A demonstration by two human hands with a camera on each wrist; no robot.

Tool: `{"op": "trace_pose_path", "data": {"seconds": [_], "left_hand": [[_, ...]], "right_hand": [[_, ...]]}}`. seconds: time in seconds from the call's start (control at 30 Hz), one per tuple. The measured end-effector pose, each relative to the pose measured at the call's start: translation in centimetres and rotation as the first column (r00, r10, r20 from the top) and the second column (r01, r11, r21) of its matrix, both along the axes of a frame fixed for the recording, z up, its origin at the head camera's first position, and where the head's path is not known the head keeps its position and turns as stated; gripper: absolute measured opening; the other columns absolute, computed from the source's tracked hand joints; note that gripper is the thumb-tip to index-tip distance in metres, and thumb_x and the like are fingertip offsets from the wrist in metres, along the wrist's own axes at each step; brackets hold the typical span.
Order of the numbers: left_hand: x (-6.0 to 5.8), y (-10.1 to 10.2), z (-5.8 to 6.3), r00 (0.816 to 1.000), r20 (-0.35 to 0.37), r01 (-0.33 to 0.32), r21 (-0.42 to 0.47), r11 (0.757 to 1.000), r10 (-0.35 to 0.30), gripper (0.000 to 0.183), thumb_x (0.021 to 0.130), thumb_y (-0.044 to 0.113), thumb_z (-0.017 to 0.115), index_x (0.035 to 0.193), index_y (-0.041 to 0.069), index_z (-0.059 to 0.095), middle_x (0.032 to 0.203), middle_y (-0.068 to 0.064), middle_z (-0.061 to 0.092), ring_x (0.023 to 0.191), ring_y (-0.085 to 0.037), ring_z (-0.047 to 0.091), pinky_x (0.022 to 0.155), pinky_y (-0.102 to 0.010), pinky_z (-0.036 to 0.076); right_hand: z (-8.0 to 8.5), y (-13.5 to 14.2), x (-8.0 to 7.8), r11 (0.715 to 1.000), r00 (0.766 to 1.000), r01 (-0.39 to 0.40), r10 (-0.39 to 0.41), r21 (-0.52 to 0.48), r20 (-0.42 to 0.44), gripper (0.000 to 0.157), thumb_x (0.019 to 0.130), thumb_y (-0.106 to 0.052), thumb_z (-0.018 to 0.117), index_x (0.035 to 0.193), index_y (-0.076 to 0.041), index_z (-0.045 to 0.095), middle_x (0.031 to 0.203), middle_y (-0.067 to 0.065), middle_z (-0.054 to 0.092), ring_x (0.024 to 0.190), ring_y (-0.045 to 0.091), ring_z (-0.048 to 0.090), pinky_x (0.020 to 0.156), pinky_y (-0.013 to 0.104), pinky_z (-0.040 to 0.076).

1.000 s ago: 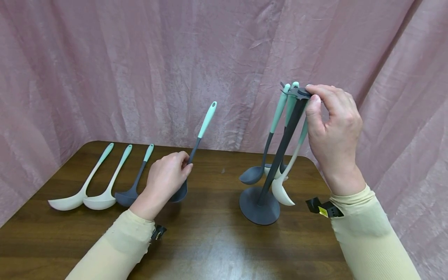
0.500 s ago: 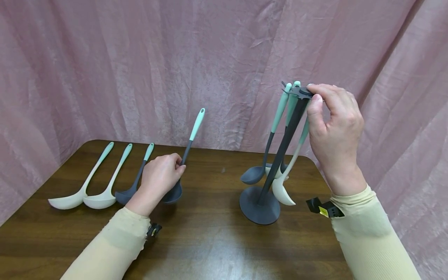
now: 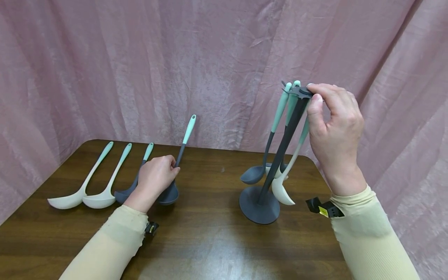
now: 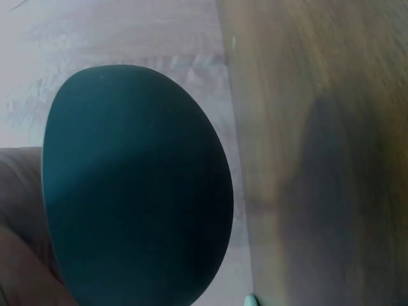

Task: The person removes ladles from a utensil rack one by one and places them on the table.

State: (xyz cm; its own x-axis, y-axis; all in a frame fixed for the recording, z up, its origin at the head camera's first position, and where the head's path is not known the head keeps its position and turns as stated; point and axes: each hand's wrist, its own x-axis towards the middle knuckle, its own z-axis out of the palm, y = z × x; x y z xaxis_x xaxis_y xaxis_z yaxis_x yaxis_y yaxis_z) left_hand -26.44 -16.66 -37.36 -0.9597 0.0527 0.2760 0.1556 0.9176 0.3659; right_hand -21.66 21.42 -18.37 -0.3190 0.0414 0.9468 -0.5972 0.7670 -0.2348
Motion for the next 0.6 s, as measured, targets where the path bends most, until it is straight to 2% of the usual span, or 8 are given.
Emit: {"op": "trace_pose_path", "data": {"seconds": [0.33,0.6], "left_hand": [[-0.6,-1.1,-0.7,0.997,0.069,-0.016,-0.019,1.000,0.018,0.016,0.103,0.022,0.078,0.100,0.007,0.074,0.082,-0.006,0.072,0.066,-0.027,0.064,0.059,-0.047,0.053],[-0.8,-1.8,-1.0,0.998,0.062,-0.026,-0.033,0.999,0.028,0.015,0.102,0.019,0.078,0.094,0.008,0.073,0.078,-0.008,0.069,0.067,-0.031,0.064,0.060,-0.051,0.053]], "right_hand": [[0.0,0.0,0.0,1.000,1.000,-0.003,0.003,-0.002,0.004,0.037,0.108,-0.024,0.054,0.122,-0.007,0.084,0.123,0.011,0.080,0.120,0.036,0.069,0.107,0.040,0.049],[0.0,-0.1,0.0,1.000,1.000,-0.004,0.004,-0.004,0.002,0.037,0.107,-0.023,0.055,0.122,-0.006,0.084,0.122,0.011,0.080,0.119,0.036,0.069,0.106,0.039,0.049]]}}
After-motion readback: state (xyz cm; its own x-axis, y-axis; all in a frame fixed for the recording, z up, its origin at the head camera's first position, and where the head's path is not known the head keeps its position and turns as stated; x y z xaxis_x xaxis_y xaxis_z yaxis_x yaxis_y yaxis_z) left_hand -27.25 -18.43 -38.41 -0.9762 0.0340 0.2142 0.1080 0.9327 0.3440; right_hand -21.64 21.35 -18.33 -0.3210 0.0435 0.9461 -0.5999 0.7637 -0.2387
